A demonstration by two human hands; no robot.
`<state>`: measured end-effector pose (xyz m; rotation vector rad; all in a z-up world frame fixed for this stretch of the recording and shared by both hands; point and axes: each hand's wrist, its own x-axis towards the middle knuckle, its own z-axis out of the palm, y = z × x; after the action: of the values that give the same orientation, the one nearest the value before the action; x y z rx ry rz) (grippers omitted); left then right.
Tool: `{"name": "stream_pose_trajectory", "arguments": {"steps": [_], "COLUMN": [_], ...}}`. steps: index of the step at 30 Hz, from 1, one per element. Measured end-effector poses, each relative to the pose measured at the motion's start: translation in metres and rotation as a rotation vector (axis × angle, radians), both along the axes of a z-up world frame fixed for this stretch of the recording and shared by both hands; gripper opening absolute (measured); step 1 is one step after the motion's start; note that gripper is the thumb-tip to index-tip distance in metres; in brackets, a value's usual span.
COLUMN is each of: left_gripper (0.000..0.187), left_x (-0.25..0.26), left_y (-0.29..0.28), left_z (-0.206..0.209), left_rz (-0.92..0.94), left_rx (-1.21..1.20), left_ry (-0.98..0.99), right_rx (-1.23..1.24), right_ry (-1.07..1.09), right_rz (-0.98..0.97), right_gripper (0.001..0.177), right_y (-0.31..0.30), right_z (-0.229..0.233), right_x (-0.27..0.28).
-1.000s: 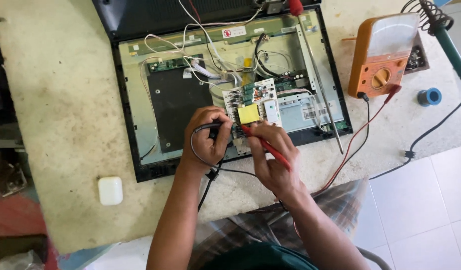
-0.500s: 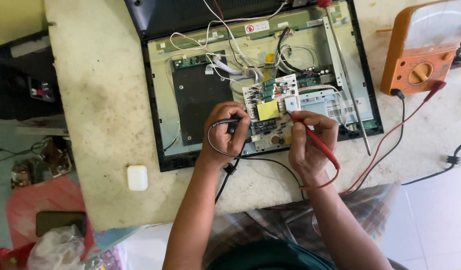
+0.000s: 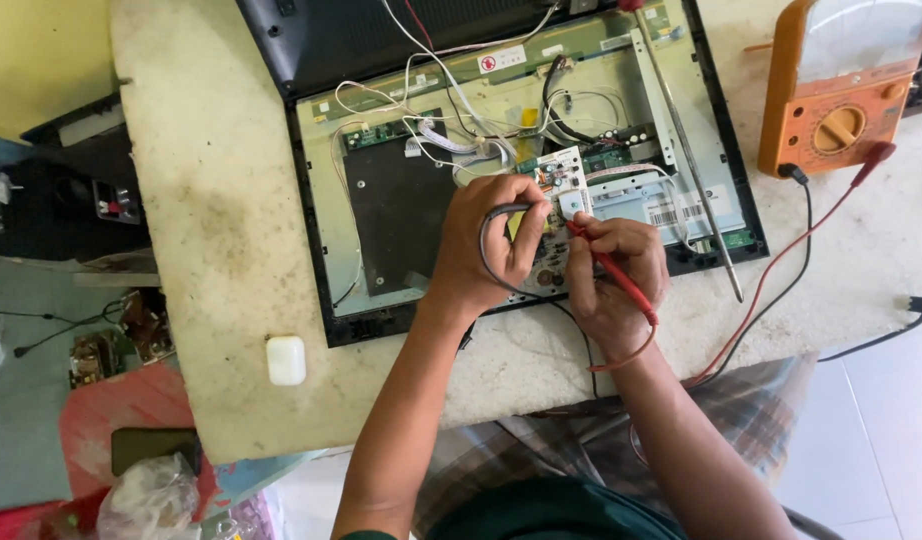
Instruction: The person uses a multimeter to test a circuit board removed from a television set. They hold the board with one hand and use the multimeter probes to touch various points on the board's surface and components.
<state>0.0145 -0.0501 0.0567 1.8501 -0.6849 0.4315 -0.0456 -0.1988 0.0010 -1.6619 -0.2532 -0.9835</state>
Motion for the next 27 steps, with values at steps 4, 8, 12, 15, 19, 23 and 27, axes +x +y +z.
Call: {"name": "stream_pose_trajectory", "arguments": {"steps": [4,8,12,15,19,23,27], "left_gripper": [0.011,0.01,0.011,0.011,0.009,0.008,0.01], "left_x": [0.004,0.005,0.003,0.001,0.004,0.007,0.012], "left_y": [-0.002,-0.003,-0.001,-0.003,-0.003,0.0,0.001], "left_z": [0.004,-0.005,-0.008,-0.003,-0.007,-0.008,-0.016], "left_rz": [0.019,0.057,0.081,0.092,0.092,0.048,0.024], "left_rx": [0.079,0.181,0.29,0.325,0.338,0.314,0.321], "left_ry": [-0.023,-0.018,-0.002,-0.026,-0.054,-0.024,-0.031], "right_rx": [0.03,0.007,-0.066,-0.071,-0.065,-0.052,-0.048], "right_ry": [-0.006,-0.01,0.012,0.011,-0.006,0.002,0.011], "right_rz": [0.035,0.029,-0.038,-0.045,-0.049,-0.049,-0.053], "right_gripper": [0.018,0.02,0.02,0.022,0.022,0.021,0.019], "right_y": [-0.001,0.0,0.002,0.002,0.003,0.003,0.003], "right_z": [-0.003,-0.006,-0.001,0.001,0.0,-0.002,0.0], "right_x": [0.001,0.001,-0.001,-0.001,0.0,0.0,-0.001]}}
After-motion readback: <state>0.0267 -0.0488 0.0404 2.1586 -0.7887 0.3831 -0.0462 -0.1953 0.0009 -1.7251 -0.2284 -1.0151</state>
